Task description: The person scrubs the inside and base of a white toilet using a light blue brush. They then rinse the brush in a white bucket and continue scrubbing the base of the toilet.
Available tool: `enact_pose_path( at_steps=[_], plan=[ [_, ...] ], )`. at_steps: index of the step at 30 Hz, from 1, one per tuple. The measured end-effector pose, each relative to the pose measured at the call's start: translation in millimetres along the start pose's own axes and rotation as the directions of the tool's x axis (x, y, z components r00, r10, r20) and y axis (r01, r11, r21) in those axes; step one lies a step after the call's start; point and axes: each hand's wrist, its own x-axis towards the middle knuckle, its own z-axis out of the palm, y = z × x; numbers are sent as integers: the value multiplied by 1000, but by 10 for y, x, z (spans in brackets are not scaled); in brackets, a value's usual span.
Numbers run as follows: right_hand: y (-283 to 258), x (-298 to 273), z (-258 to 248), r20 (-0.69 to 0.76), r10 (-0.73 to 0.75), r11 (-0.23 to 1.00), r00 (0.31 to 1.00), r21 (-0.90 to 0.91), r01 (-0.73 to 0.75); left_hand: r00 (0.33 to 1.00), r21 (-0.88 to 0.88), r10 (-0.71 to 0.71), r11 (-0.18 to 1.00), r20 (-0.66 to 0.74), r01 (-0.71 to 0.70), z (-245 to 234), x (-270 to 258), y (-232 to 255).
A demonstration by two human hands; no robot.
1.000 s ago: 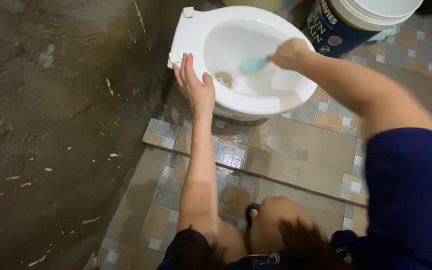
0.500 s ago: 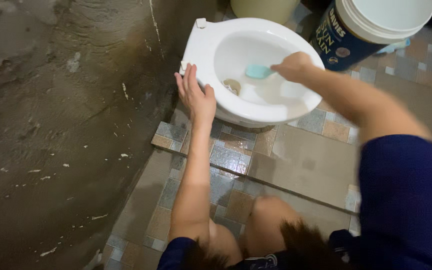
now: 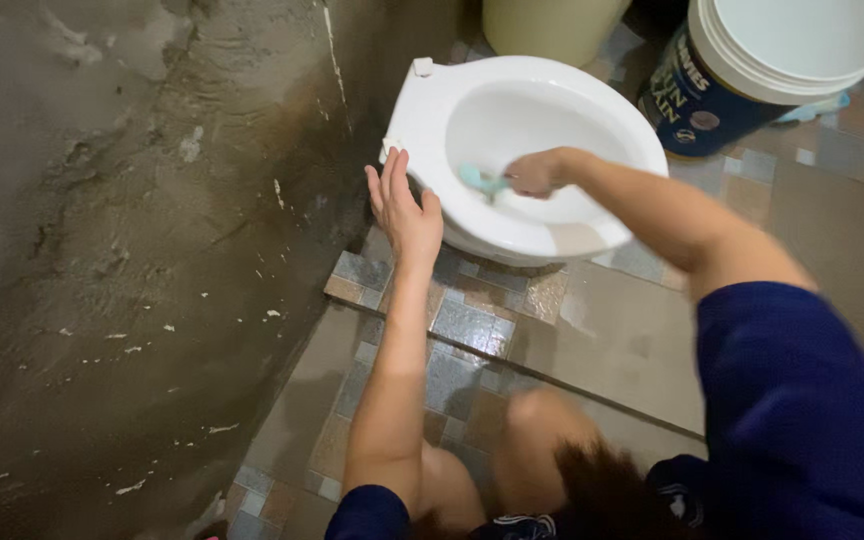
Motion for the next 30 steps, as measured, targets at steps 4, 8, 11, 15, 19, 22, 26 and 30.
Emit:
enact_pose_path(
  at_steps=[4, 8, 11, 15, 19, 22, 26, 30],
  plan=[
    [-31, 1082, 88, 44, 83, 581, 996, 810, -84, 1000, -44, 9, 999, -13, -9, 36, 8, 1],
    [45, 1311, 80, 19, 43, 319, 999, 947, -32, 1000, -33, 6, 999, -27, -7, 1, -42, -6],
    [-45, 917, 134, -66, -100, 336, 993, 937, 96, 1000, -26, -15, 1000, -16, 15, -79, -142, 6],
    [-169, -19, 13, 77, -90, 834, 993, 551, 33, 999, -51, -28, 998, -24, 27, -173, -359, -45],
    [-243, 103, -220, -6, -63, 654, 998, 755, 46, 992, -104, -117, 988, -50, 111, -29, -447, -72],
    [-219, 600, -320, 45, -67, 312, 997, 950, -22, 994, -142, -85, 987, -74, 74, 111, -450, -97],
    [-182, 521, -90, 31, -51, 505, 998, 863, -1, 990, -180, -95, 981, -99, 76, 217, -514, -123],
    [-230, 298, -185, -75, -96, 495, 993, 862, 112, 987, -192, -120, 977, -104, 99, 285, -535, -151]
  ],
)
